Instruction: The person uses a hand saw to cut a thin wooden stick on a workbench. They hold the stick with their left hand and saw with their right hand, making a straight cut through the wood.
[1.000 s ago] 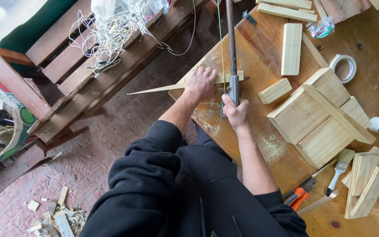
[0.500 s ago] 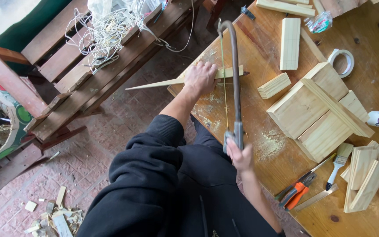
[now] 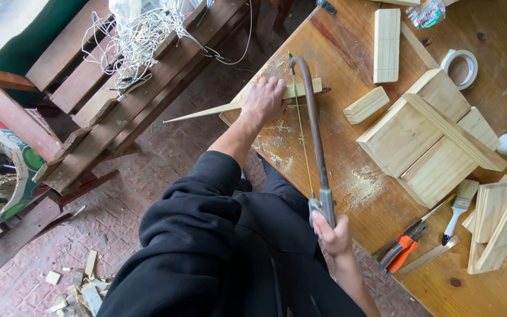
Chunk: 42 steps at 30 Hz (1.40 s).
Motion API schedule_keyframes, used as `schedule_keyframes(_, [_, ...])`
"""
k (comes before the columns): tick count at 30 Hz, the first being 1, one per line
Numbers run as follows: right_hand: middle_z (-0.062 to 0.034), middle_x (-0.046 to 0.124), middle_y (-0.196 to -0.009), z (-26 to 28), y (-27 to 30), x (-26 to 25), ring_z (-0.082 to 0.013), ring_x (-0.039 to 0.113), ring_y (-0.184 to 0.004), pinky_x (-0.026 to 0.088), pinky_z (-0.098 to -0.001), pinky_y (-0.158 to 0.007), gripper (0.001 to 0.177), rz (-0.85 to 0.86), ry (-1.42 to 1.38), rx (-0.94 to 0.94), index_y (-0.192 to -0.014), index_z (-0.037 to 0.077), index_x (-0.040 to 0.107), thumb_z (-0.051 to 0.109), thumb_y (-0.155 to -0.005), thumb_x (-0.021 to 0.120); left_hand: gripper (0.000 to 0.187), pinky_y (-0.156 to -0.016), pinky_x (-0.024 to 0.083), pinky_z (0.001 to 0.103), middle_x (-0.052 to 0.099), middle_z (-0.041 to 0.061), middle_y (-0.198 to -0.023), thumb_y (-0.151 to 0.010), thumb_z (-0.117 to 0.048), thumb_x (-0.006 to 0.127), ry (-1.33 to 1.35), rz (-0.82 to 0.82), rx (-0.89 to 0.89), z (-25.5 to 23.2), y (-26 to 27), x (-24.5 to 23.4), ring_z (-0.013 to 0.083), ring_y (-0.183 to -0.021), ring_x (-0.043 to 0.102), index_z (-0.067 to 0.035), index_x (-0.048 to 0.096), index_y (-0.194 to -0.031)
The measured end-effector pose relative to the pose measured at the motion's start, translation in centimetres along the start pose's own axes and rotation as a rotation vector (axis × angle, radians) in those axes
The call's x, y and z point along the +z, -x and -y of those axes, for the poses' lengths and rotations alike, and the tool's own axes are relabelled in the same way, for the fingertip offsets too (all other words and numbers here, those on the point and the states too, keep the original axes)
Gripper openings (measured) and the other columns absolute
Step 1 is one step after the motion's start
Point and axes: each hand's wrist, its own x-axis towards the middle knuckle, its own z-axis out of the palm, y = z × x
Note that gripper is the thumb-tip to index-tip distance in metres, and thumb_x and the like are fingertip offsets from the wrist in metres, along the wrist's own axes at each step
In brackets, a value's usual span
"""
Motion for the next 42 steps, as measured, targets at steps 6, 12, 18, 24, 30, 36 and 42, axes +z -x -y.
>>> schedule_keyframes(6, [-0.0026, 0.047, -0.034, 2.6, -6.1, 1.7, -0.0175, 0.050, -0.037, 0.046, -0.0293, -0.051, 0.061, 0.041, -0.087, -0.146, -0.039, 0.011, 0.051, 0.037, -0.093, 0.063, 0.045, -0.067, 0.061, 0.048, 0.061, 0.007, -0.092, -0.083, -0.048, 0.072, 0.011, 0.001, -0.001, -0.2, 0.1, -0.9, 0.0309, -0.090, 0.069, -0.012, 0.059, -0.106])
schedule_keyframes(12, [-0.0003, 0.043, -0.033, 6.9, -10.1, 3.5, -0.0148, 0.051, -0.037, 0.044, -0.0251, -0.050, 0.060, -0.007, -0.139, -0.204, -0.040, 0.013, 0.050, 0.035, -0.094, 0.065, 0.046, -0.066, 0.060, 0.048, 0.059, 0.007, -0.092, -0.083, -0.049, 0.070, 0.006, -0.010, 0.008, 0.0, -0.1, 0.0, 0.0312, -0.088, 0.068, -0.012, 0.058, -0.106])
schedule_keyframes(18, [-0.0003, 0.046, -0.038, 9.2, -15.4, 4.8, -0.0141, 0.052, -0.040, 0.045, -0.0276, -0.052, 0.060, -0.005, -0.141, -0.197, -0.045, 0.015, 0.051, 0.044, -0.095, 0.065, 0.045, -0.067, 0.060, 0.049, 0.059, 0.007, -0.093, -0.083, -0.048, 0.070, 0.022, 0.012, 0.000, -0.1, -0.1, -0.4, 0.0314, -0.089, 0.068, -0.011, 0.057, -0.106])
schedule_keyframes(24, [-0.0037, 0.038, -0.035, 8.0, -16.5, 5.4, -0.0151, 0.048, -0.037, 0.039, -0.0250, -0.046, 0.059, -0.037, -0.319, -0.214, -0.043, 0.011, 0.046, 0.030, -0.095, 0.067, 0.048, -0.068, 0.059, 0.047, 0.059, 0.007, -0.092, -0.083, -0.051, 0.070, 0.004, -0.010, 0.005, -0.1, 0.1, -0.3, 0.0302, -0.088, 0.068, -0.012, 0.057, -0.106])
schedule_keyframes(30, [-0.0023, 0.040, -0.034, 8.0, -16.5, 6.0, -0.0139, 0.048, -0.037, 0.040, -0.0252, -0.045, 0.060, -0.036, -0.259, -0.238, -0.042, 0.013, 0.046, 0.032, -0.095, 0.067, 0.046, -0.068, 0.060, 0.046, 0.060, 0.008, -0.092, -0.085, -0.050, 0.069, 0.012, 0.004, 0.011, -0.1, 0.1, -0.7, 0.0302, -0.087, 0.069, -0.011, 0.057, -0.106])
schedule_keyframes(36, [-0.0013, 0.042, -0.035, 8.0, -16.5, 5.8, -0.0131, 0.048, -0.038, 0.041, -0.0253, -0.047, 0.060, -0.051, -0.180, -0.235, -0.042, 0.013, 0.049, 0.037, -0.095, 0.066, 0.050, -0.067, 0.060, 0.047, 0.059, 0.008, -0.090, -0.080, -0.053, 0.072, 0.005, -0.046, 0.008, 0.0, 0.1, 0.5, 0.0304, -0.086, 0.069, -0.012, 0.057, -0.104])
schedule_keyframes(42, [0.0006, 0.044, -0.036, 8.1, -16.2, 6.0, -0.0136, 0.048, -0.038, 0.043, -0.0262, -0.050, 0.062, -0.037, -0.097, -0.239, -0.042, 0.015, 0.053, 0.043, -0.096, 0.065, 0.046, -0.068, 0.060, 0.047, 0.060, 0.008, -0.091, -0.084, -0.050, 0.069, 0.040, -0.032, -0.004, -0.1, 0.1, -0.1, 0.0314, -0.087, 0.069, -0.011, 0.057, -0.103])
